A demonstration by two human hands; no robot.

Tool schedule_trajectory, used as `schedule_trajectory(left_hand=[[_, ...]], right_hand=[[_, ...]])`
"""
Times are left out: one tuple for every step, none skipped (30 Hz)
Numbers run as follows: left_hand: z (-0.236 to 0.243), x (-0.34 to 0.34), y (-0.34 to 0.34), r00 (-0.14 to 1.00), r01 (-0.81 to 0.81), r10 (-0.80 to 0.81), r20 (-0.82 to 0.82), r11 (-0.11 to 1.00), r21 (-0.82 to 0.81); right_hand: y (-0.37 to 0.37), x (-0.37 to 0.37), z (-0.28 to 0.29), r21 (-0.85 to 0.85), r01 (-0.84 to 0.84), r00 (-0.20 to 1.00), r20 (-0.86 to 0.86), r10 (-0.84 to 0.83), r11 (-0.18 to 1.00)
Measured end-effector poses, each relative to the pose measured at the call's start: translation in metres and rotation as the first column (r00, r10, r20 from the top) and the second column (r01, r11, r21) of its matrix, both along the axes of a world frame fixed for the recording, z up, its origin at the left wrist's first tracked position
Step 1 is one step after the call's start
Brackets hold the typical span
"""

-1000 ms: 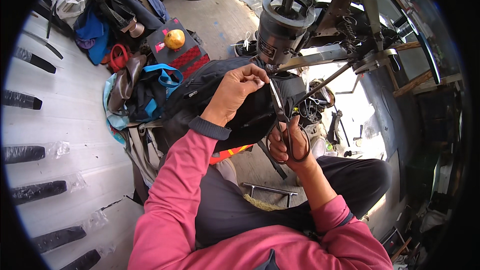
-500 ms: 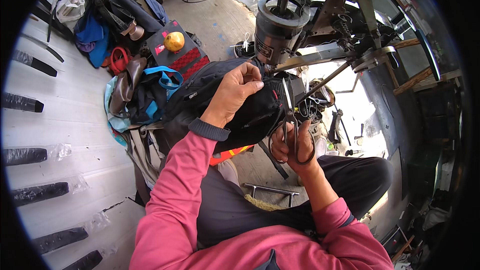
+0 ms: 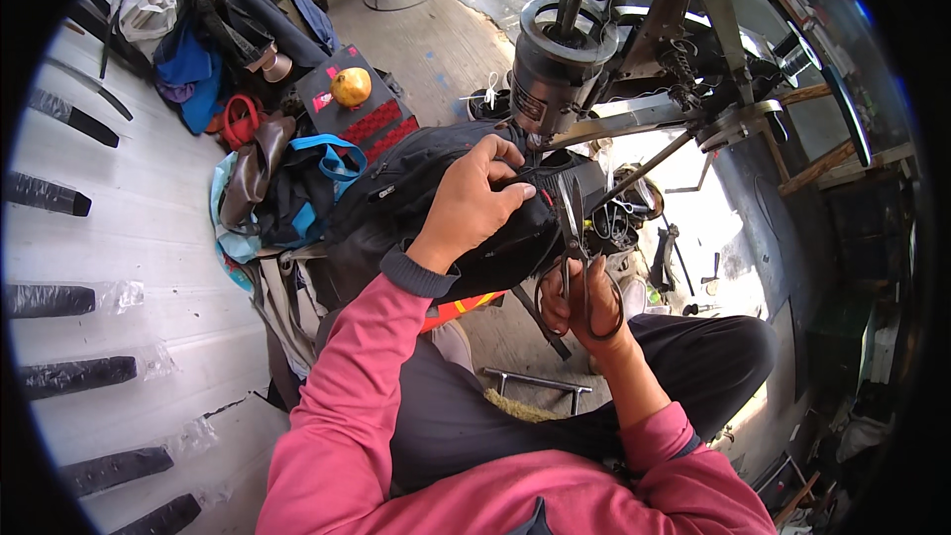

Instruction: The person sews a black bag using a manual sewing machine. They guide the bag under the needle with both hands, operate the foot pedal to advance stitching, and periodically adjust the bag's position. At the end, they cut the thread with scissors.

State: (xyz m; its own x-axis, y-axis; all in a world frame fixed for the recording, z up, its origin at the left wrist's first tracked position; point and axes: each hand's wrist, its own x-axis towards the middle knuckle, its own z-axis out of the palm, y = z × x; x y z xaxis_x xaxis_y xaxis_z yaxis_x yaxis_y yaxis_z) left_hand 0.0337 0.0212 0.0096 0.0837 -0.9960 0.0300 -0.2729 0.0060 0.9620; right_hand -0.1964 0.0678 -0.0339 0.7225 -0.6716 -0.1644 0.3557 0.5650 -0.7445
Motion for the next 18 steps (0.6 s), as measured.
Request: schedule_trajectory(left_hand=[[0.001, 0.0, 0.001, 1.0, -0.001, 0.0, 0.02, 1.0, 0.005], [0.001, 0.0, 0.001, 0.999, -0.001, 0.001, 0.041, 1.0, 0.002], [0.001, 0.001, 0.001, 0.998, -0.002, 0.003, 0.059, 1.0, -0.018], [0.001, 0.0, 0.001, 0.998, -0.012, 0.013, 0.067, 1.0, -0.018], [0.001, -0.001, 0.001, 0.997, -0.022, 0.024, 0.072, 0.999, -0.033], [0.0, -0.001, 0.0, 0.997, -0.029, 0.033, 0.075, 0.999, -0.042], [0.0, -0.002, 0.001, 0.991, -0.032, 0.041, 0.127, 0.997, -0.076], [0.0, -0.002, 0.001, 0.983, -0.03, 0.047, 0.177, 0.994, -0.101], [0.0, -0.003, 0.001, 0.972, -0.029, 0.052, 0.228, 0.994, -0.104], [0.0, -0.004, 0.002, 0.947, -0.008, 0.07, 0.314, 0.981, -0.195], [0.001, -0.005, 0.004, 0.913, 0.017, 0.091, 0.397, 0.965, -0.26], [0.001, -0.006, 0.004, 0.872, 0.047, 0.118, 0.475, 0.946, -0.321], [0.002, -0.007, 0.004, 0.868, 0.061, 0.123, 0.481, 0.935, -0.349], [0.002, -0.007, 0.004, 0.865, 0.075, 0.128, 0.486, 0.924, -0.376], [0.002, -0.008, 0.003, 0.862, 0.089, 0.134, 0.49, 0.91, -0.406], [0.002, -0.007, 0.003, 0.848, 0.11, 0.139, 0.512, 0.898, -0.426], [0.002, -0.006, 0.002, 0.834, 0.133, 0.145, 0.532, 0.884, -0.448], [0.003, -0.006, 0.001, 0.818, 0.156, 0.15, 0.555, 0.871, -0.465]], right_hand=[[0.0, -0.001, 0.001, -0.037, 0.018, 0.997, -0.075, -0.021, 0.999], [-0.001, -0.002, 0.003, -0.081, 0.029, 0.99, -0.132, -0.039, 0.996], [-0.002, -0.004, 0.006, -0.128, 0.033, 0.984, -0.168, -0.055, 0.991], [-0.003, -0.006, 0.009, -0.146, 0.028, 0.971, -0.229, -0.061, 0.989], [-0.005, -0.009, 0.012, -0.166, 0.019, 0.961, -0.269, -0.064, 0.986], [-0.006, -0.01, 0.015, -0.188, 0.013, 0.951, -0.3, -0.07, 0.982], [-0.006, -0.013, 0.018, -0.198, 0.015, 0.932, -0.351, -0.085, 0.98], [-0.007, -0.015, 0.022, -0.209, 0.02, 0.914, -0.393, -0.103, 0.978], [-0.007, -0.017, 0.024, -0.221, 0.017, 0.894, -0.433, -0.114, 0.975], [-0.011, -0.019, 0.027, -0.227, 0.009, 0.9, -0.423, -0.107, 0.974], [-0.014, -0.022, 0.03, -0.253, -0.026, 0.87, -0.483, -0.103, 0.967], [-0.017, -0.025, 0.033, -0.276, -0.062, 0.835, -0.541, -0.101, 0.959], [-0.021, -0.028, 0.037, -0.295, -0.1, 0.796, -0.597, -0.101, 0.95], [-0.024, -0.028, 0.039, -0.285, -0.085, 0.781, -0.614, -0.114, 0.955], [-0.03, -0.029, 0.043, -0.29, -0.109, 0.718, -0.685, -0.126, 0.951], [-0.037, -0.031, 0.049, -0.333, -0.142, 0.702, -0.698, -0.142, 0.932], [-0.044, -0.032, 0.055, -0.306, -0.179, 0.588, -0.795, -0.148, 0.935], [-0.051, -0.034, 0.063, -0.523, -0.305, 0.511, -0.795, -0.327, 0.795]])
